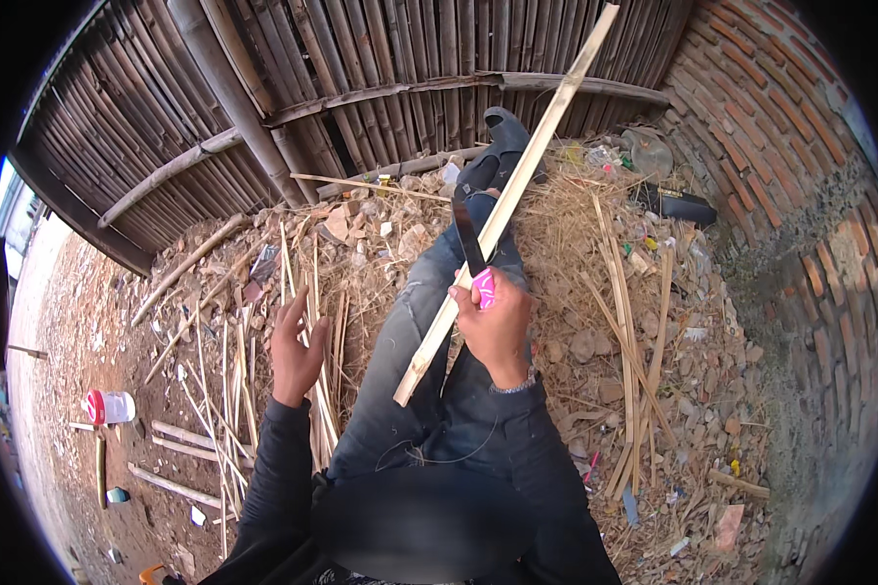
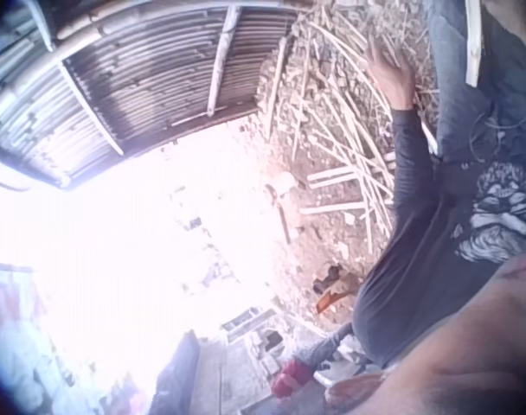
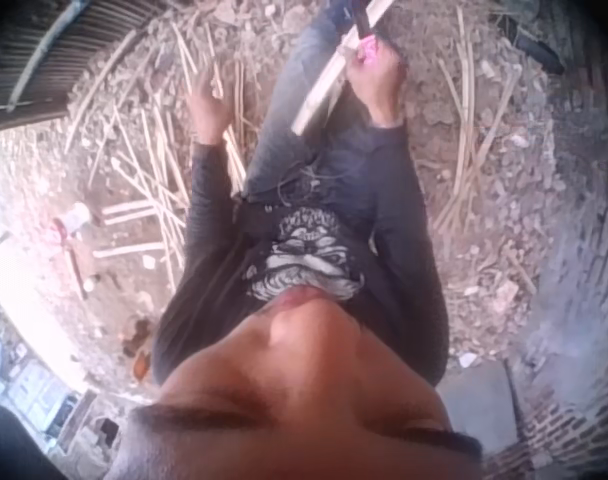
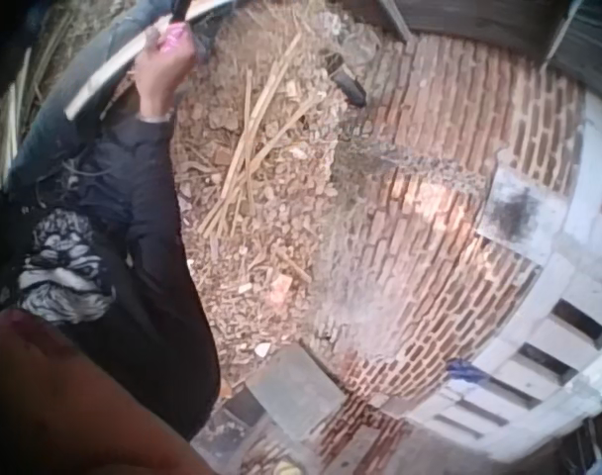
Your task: The person strips a long bamboo stalk using a knife while sitting on the ground, repeatedly running the blade along the length of the bamboo to remove outer layers.
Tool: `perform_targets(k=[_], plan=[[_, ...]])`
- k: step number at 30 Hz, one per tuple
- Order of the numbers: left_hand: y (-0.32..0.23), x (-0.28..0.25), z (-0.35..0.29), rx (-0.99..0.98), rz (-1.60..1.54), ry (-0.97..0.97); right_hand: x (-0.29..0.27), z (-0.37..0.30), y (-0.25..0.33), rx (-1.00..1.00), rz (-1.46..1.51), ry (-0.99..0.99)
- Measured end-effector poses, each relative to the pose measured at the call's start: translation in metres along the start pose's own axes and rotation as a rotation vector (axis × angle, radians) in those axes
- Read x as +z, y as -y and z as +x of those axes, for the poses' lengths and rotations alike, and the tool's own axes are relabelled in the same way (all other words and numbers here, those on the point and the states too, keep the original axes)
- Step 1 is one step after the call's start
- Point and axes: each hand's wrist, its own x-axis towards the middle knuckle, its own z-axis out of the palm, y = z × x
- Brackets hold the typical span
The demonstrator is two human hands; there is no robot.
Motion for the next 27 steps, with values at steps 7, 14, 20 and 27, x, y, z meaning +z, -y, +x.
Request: perform_targets(k=[7, 14, 20, 27], plan=[[-0.040, -0.024, 0.052, 0.096, -0.445, -0.148, -0.004, 0.005, 0.027, -0.052, -0.088, 0.311], [-0.030, -0.059, 0.082, 0.451, 0.100, -0.030, -0.027, 0.007, 0.009, -0.099, -0.191, 0.340], [0.035, -0.013, 0.001, 0.225, -0.106, 0.734, -0.011, 0.002, -0.013, -0.298, -0.233, 0.610], [0.032, 0.000, -0.044, 0.163, -0.244, 0.812, 0.014, -0.012, -0.028, -0.739, -0.624, 0.634]])
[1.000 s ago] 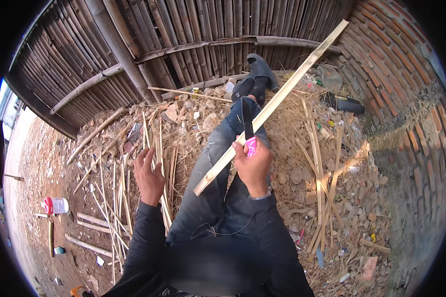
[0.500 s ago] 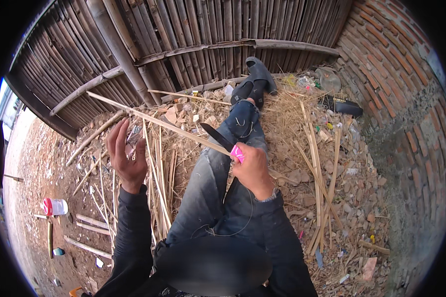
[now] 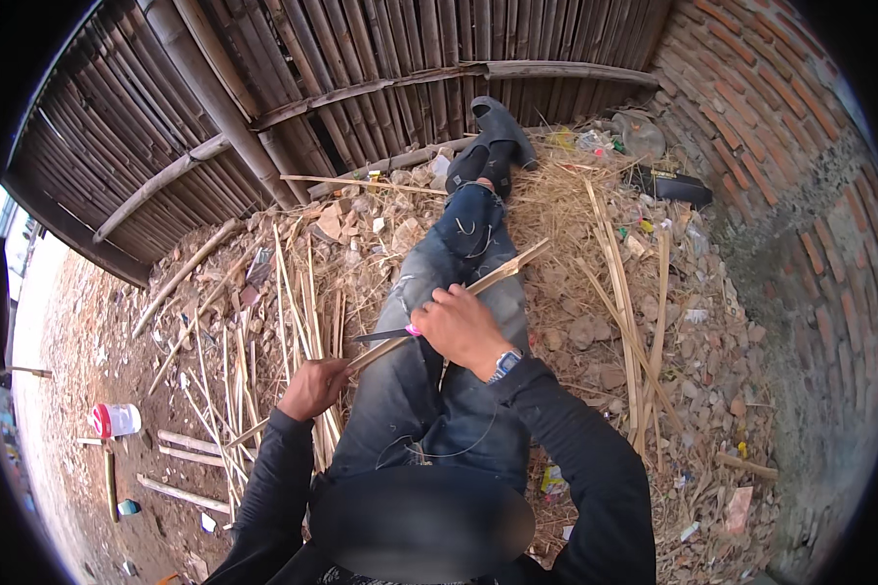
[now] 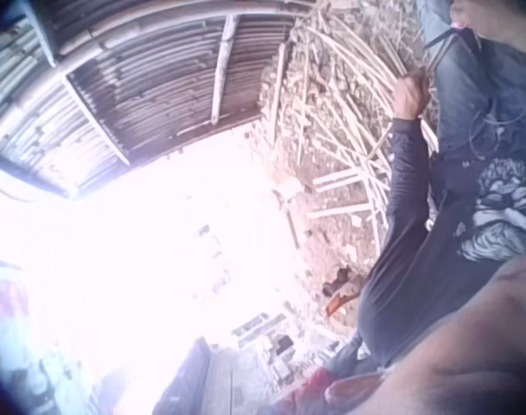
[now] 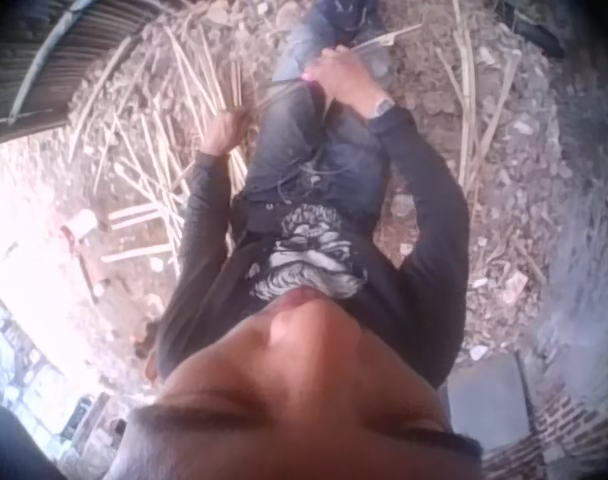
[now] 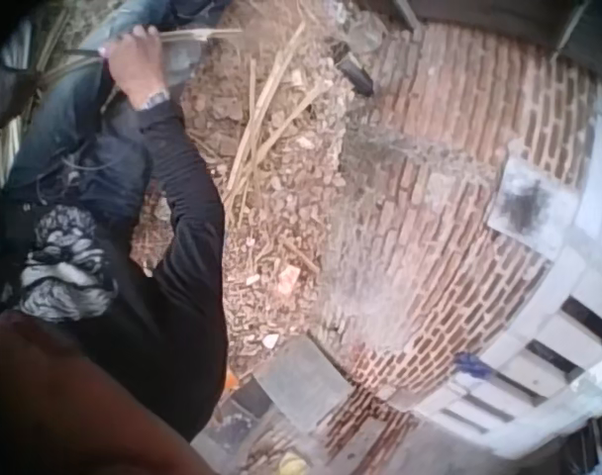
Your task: The person strips a long bamboo stalk using a knife while sitting on the ground, repeatedly running the blade along the length of the bamboo to remove outer layers.
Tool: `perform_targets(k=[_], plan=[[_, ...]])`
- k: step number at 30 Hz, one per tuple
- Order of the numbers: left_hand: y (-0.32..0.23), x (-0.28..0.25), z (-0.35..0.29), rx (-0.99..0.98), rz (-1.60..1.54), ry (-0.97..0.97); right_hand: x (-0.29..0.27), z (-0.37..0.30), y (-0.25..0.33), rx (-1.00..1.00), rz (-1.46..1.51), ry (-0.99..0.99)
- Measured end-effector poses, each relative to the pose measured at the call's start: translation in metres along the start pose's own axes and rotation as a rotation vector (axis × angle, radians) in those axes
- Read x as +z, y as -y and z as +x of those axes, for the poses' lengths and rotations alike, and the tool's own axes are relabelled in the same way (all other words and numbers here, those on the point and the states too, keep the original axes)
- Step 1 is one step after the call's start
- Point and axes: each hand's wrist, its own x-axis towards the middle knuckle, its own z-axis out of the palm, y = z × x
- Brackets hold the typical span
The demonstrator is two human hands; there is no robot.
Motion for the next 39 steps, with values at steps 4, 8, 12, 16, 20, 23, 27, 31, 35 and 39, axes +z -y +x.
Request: perform_targets(k=[4, 8, 12, 16, 20, 23, 27, 31, 35, 39], plan=[[0.001, 0.003, -0.004, 0.007, -0.043, -0.054, 0.009, 0.002, 0.001, -0.055, -0.050, 0.075], [0.002, 0.009, -0.009, -0.065, -0.056, -0.036, 0.000, 0.008, 0.002, -0.002, 0.170, -0.075], [-0.010, 0.012, -0.006, -0.161, -0.138, -0.037, -0.026, 0.017, 0.011, 0.243, 0.365, -0.251], [-0.018, 0.017, 0.002, -0.217, -0.077, -0.064, -0.013, 0.008, 0.017, 0.440, 0.490, -0.134], [-0.030, 0.018, 0.003, -0.241, -0.178, -0.122, -0.002, -0.009, 0.048, 0.512, 0.448, -0.027], [-0.042, 0.015, 0.002, -0.255, -0.149, -0.162, 0.019, -0.027, 0.068, 0.517, 0.436, 0.037], [-0.047, 0.015, 0.000, -0.254, -0.100, -0.199, 0.025, -0.032, 0.081, 0.522, 0.473, 0.159], [-0.049, 0.017, -0.003, -0.233, -0.050, -0.251, 0.022, -0.027, 0.088, 0.536, 0.522, 0.155], [-0.048, 0.024, -0.004, -0.218, 0.000, -0.261, 0.029, -0.027, 0.098, 0.540, 0.518, 0.150], [-0.042, 0.034, -0.010, -0.201, 0.017, -0.288, 0.035, -0.027, 0.098, 0.534, 0.487, 0.130]])
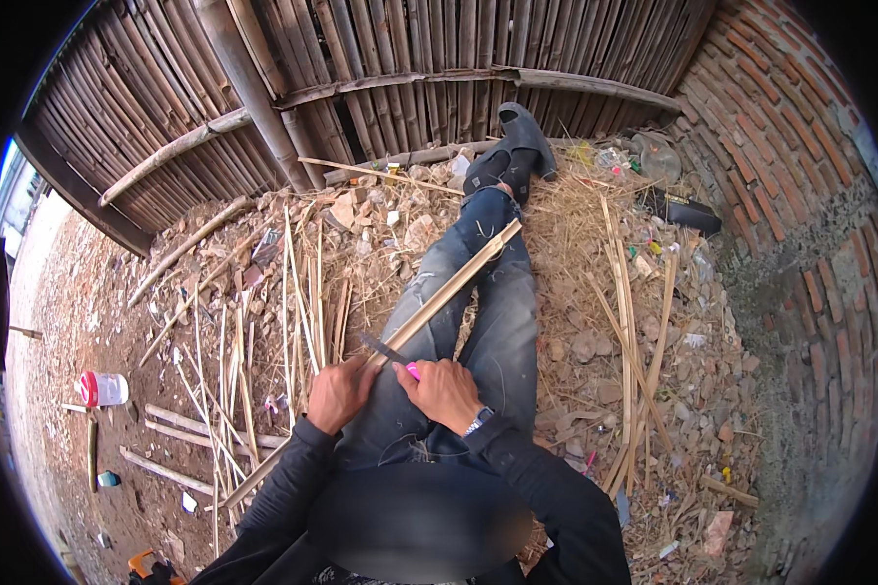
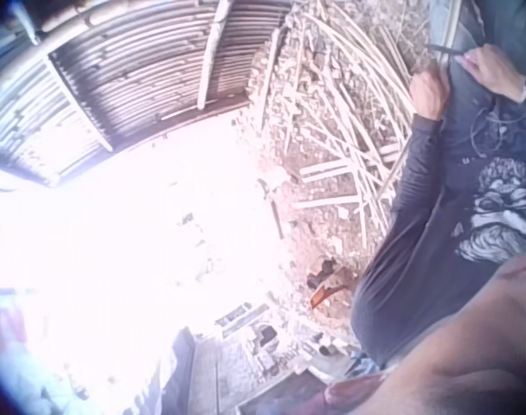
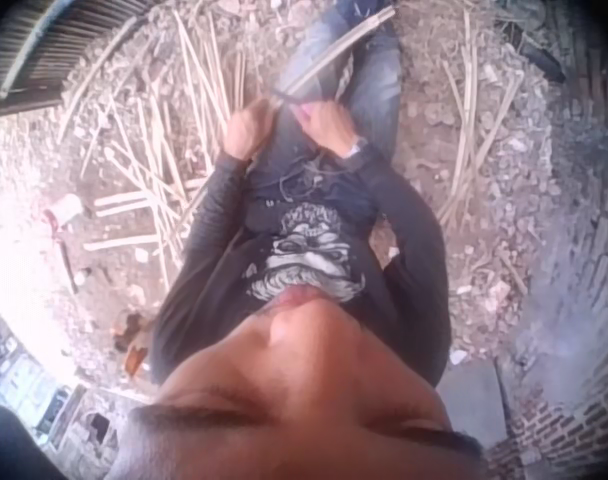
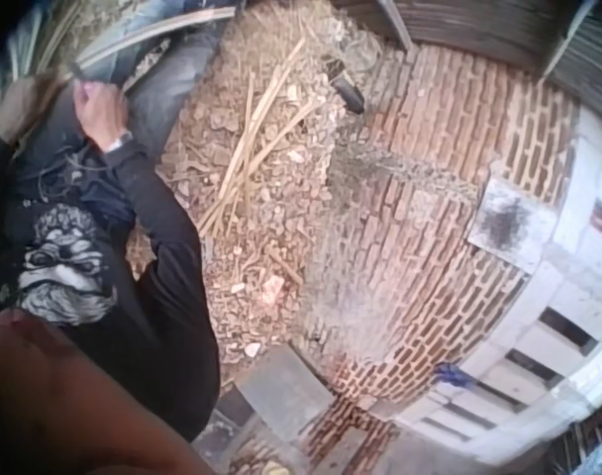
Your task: The person strips a long bamboo stalk using a knife while sitting on the ground, repeatedly running the blade along the length of the bamboo to remove outer layers.
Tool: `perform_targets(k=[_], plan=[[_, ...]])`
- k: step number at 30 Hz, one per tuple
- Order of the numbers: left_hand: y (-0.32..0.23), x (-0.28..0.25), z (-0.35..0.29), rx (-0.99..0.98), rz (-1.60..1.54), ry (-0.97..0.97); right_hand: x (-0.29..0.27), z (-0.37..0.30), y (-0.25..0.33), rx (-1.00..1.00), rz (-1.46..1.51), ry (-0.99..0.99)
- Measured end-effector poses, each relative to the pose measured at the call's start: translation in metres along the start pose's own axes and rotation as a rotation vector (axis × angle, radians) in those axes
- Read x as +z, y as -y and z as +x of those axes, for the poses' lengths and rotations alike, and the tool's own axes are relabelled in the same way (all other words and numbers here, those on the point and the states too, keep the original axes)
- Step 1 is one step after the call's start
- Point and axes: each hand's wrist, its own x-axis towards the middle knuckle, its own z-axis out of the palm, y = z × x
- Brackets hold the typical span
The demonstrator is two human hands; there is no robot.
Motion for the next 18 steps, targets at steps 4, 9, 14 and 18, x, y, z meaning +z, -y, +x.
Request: perform_targets(k=[4, 9, 14, 18], plan=[[0.004, -0.008, -0.014, 0.043, -0.028, -0.032, -0.001, 0.005, -0.010, 0.066, -0.048, -0.082], [0.012, -0.016, -0.038, 0.034, 0.054, -0.039, -0.025, 0.021, -0.034, 0.186, -0.049, -0.073], [0.008, -0.018, -0.035, -0.001, 0.024, -0.020, -0.029, 0.021, -0.038, 0.149, -0.068, -0.075], [-0.005, -0.019, -0.014, -0.112, -0.143, 0.037, -0.023, 0.013, -0.034, 0.108, -0.038, -0.048]])
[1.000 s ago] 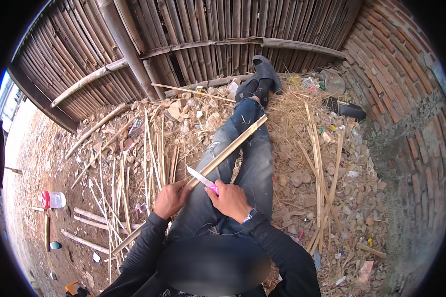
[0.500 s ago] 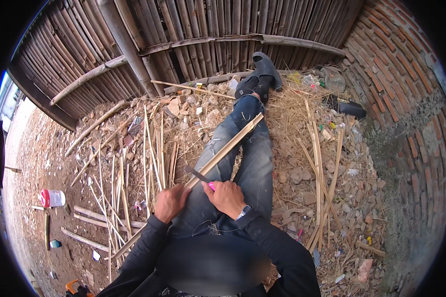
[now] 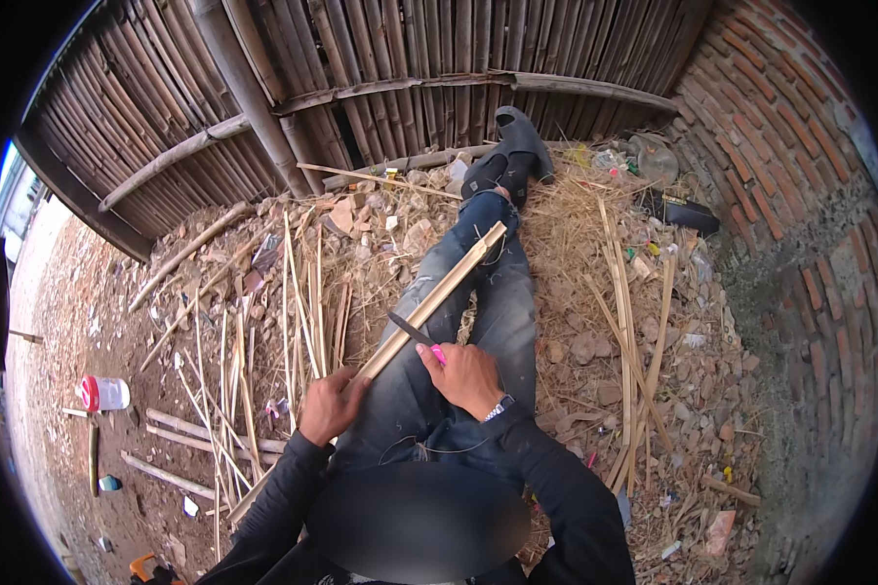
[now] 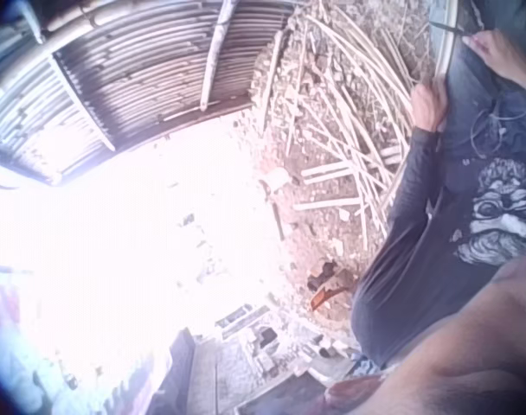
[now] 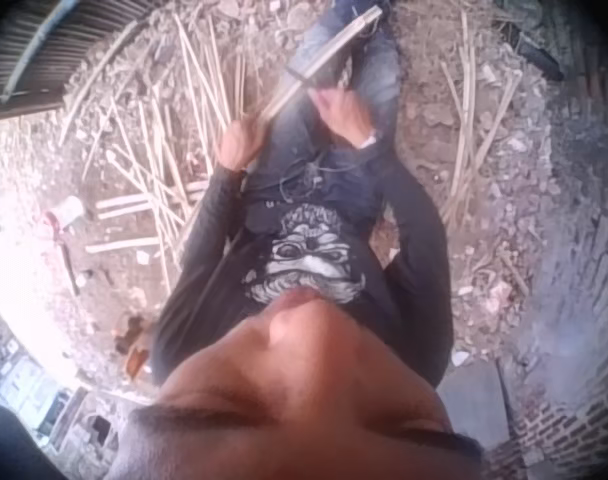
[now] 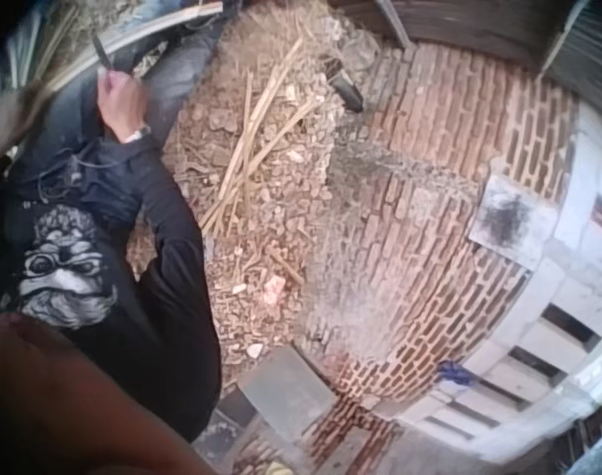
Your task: The person strips a long bamboo stalk using a knife while sitting on the ground, repeatedly running the blade along the length of the bamboo to remove outer layers.
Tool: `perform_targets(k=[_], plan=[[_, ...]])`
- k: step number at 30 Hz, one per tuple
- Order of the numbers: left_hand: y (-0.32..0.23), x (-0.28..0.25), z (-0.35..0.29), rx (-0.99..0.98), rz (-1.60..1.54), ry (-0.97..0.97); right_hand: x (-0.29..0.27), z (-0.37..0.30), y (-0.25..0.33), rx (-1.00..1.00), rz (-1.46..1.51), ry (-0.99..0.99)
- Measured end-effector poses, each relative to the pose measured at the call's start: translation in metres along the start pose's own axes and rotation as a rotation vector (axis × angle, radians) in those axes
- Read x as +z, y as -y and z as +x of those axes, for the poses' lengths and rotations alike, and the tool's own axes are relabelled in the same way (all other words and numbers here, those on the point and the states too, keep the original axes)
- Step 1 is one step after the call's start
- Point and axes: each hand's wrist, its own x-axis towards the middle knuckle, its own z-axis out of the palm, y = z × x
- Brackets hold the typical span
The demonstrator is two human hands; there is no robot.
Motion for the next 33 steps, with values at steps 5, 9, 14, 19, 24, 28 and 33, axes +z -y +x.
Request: perform_targets(k=[5, 9, 14, 19, 24, 28, 33], plan=[[-0.006, 0.011, 0.020, -0.043, -0.083, -0.017, 0.001, -0.017, 0.009, -0.023, 0.107, -0.040], [-0.009, 0.017, 0.027, -0.070, -0.062, 0.000, -0.003, -0.031, 0.001, -0.005, 0.121, -0.014], [-0.009, 0.020, 0.026, -0.060, -0.057, -0.009, -0.004, -0.046, -0.008, 0.050, 0.068, 0.046], [-0.010, 0.022, 0.024, -0.029, 0.027, -0.031, 0.004, -0.051, -0.010, 0.049, 0.031, 0.016], [-0.009, 0.027, 0.022, 0.007, 0.020, -0.063, 0.009, -0.054, -0.011, 0.008, 0.026, -0.021], [-0.008, 0.029, 0.022, 0.035, 0.023, -0.077, 0.009, -0.057, -0.009, -0.052, 0.032, -0.040], [-0.017, 0.028, 0.022, 0.021, 0.052, -0.079, 0.009, -0.055, -0.010, -0.051, 0.055, -0.027]])
